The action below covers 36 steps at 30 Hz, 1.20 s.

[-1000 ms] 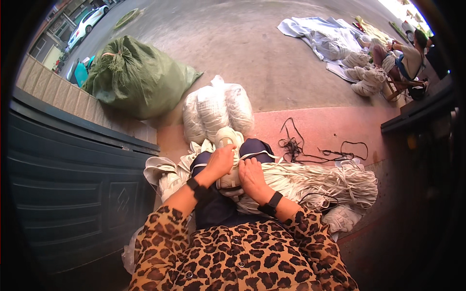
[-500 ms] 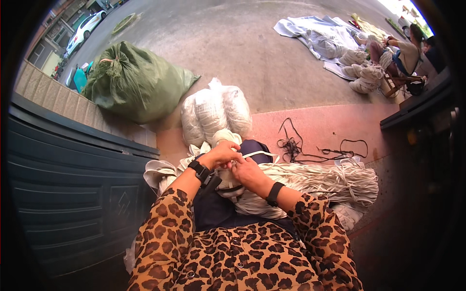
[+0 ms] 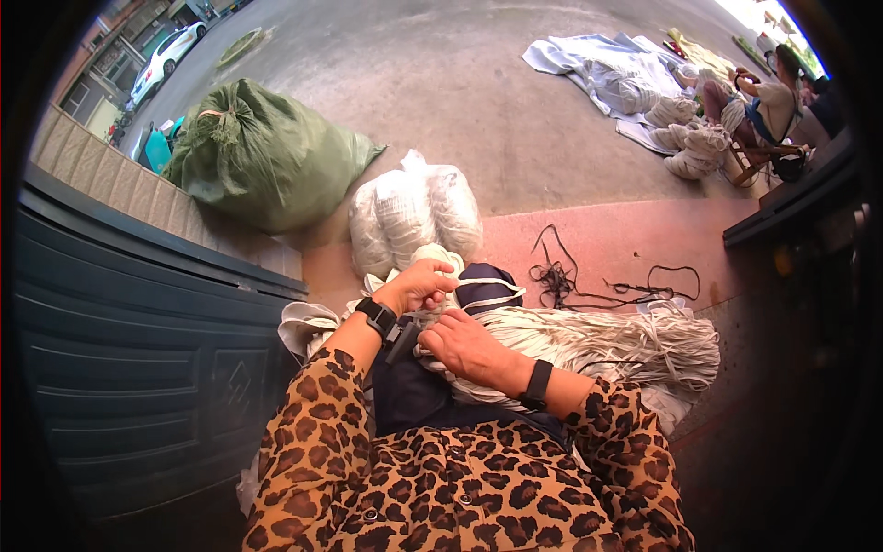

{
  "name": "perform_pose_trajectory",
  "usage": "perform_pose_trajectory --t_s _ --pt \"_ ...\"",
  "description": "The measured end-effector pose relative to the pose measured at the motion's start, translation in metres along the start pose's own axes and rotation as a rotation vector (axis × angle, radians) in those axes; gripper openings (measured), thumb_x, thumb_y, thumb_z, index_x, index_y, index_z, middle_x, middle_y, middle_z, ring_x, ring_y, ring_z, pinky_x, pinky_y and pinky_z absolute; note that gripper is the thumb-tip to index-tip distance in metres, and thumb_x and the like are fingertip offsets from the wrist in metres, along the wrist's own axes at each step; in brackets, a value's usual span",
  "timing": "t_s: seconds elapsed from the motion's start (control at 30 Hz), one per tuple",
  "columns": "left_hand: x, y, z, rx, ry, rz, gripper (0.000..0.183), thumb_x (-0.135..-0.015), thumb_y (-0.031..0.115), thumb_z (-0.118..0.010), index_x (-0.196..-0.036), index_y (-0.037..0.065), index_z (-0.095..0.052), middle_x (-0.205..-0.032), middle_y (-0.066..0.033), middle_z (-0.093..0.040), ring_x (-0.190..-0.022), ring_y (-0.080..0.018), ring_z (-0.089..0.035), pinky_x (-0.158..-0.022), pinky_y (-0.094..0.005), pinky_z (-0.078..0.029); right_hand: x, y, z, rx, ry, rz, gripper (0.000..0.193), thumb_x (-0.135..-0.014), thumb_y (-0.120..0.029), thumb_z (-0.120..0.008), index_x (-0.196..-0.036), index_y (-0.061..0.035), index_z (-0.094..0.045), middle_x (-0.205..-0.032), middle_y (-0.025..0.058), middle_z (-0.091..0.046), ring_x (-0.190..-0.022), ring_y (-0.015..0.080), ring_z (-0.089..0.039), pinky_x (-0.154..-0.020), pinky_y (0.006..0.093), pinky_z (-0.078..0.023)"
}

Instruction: Lacing a white athletic shoe.

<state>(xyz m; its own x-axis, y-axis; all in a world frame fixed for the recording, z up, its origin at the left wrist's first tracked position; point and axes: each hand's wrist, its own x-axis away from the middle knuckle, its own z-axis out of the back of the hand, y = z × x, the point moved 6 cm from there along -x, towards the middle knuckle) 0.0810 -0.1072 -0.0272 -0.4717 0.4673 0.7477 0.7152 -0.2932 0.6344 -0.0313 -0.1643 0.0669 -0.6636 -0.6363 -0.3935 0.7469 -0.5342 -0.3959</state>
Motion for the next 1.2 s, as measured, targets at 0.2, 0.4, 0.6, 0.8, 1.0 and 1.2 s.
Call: perform_pose_trajectory --t_s 0.2,0.4,0.6,0.8,1.0,1.2 --pt "0.011 0.006 0.001 0.01 0.028 -0.084 0.046 -0.072 -0.001 -0.06 -0.114 0.002 -0.042 -0.062 -0.0023 -0.051 -0.042 -0.0076 -0.048 -0.035 -0.0204 -0.036 0.036 0.016 -0.024 0.137 -0.26 -0.152 0.008 -0.071 -0.013 -0.05 -0.072 -0.0068 -0.055 -0.076 0.006 -0.053 -0.082 0.0215 -0.05 -0.071 0.0342 -0.036" --pt "0.012 0.014 -0.001 -0.08 0.033 -0.191 0.043 -0.071 -0.001 -0.061 -0.11 0.001 -0.044 -0.063 -0.0007 -0.052 -0.04 -0.0076 -0.046 -0.034 -0.0197 -0.037 0.035 0.036 -0.023 0.182 -0.079 -0.236 0.008 -0.071 -0.013 -0.05 -0.074 -0.0078 -0.055 -0.079 0.0057 -0.051 -0.083 0.0206 -0.048 -0.07 0.0335 -0.035" --pt "0.017 0.018 0.0 -0.075 0.062 -0.204 0.042 -0.072 0.001 -0.063 -0.11 0.001 -0.046 -0.066 0.0025 -0.052 -0.043 -0.0049 -0.046 -0.036 -0.018 -0.037 0.002 0.041 -0.038 0.454 -0.218 -0.209 0.016 -0.07 -0.013 -0.051 -0.082 -0.0062 -0.059 -0.079 0.0049 -0.05 -0.084 0.0185 -0.045 -0.068 0.0334 -0.033" --pt "0.014 0.011 0.011 0.092 0.052 -0.186 0.04 -0.072 0.0 -0.063 -0.109 0.003 -0.046 -0.066 -0.0005 -0.051 -0.044 -0.0057 -0.045 -0.035 -0.0197 -0.035 0.003 0.037 -0.033 0.295 -0.198 -0.124 0.016 -0.069 -0.012 -0.053 -0.083 -0.0079 -0.059 -0.086 0.0061 -0.052 -0.087 0.0201 -0.046 -0.07 0.0343 -0.034" --pt "-0.003 0.003 -0.006 0.252 -0.116 -0.013 0.024 -0.074 -0.001 -0.061 -0.096 0.002 -0.05 -0.066 -0.0033 -0.051 -0.044 -0.0055 -0.043 -0.034 -0.0182 -0.032 -0.022 0.028 0.133 -0.93 0.679 -0.182 0.019 -0.08 0.011 -0.042 -0.096 0.0021 -0.047 -0.084 0.0111 -0.054 -0.079 0.0214 -0.054 -0.074 0.0282 -0.044" --pt "0.009 0.0 0.002 -0.284 0.302 -0.135 0.016 -0.08 0.003 -0.051 -0.095 -0.003 -0.051 -0.064 -0.0108 -0.055 -0.039 -0.0129 -0.047 -0.033 -0.0265 -0.035 0.022 0.004 0.317 -0.883 1.275 0.19 0.011 -0.091 -0.014 -0.04 -0.089 -0.0044 -0.046 -0.06 -0.0015 -0.034 -0.048 0.0073 -0.027 -0.042 0.0234 -0.027"
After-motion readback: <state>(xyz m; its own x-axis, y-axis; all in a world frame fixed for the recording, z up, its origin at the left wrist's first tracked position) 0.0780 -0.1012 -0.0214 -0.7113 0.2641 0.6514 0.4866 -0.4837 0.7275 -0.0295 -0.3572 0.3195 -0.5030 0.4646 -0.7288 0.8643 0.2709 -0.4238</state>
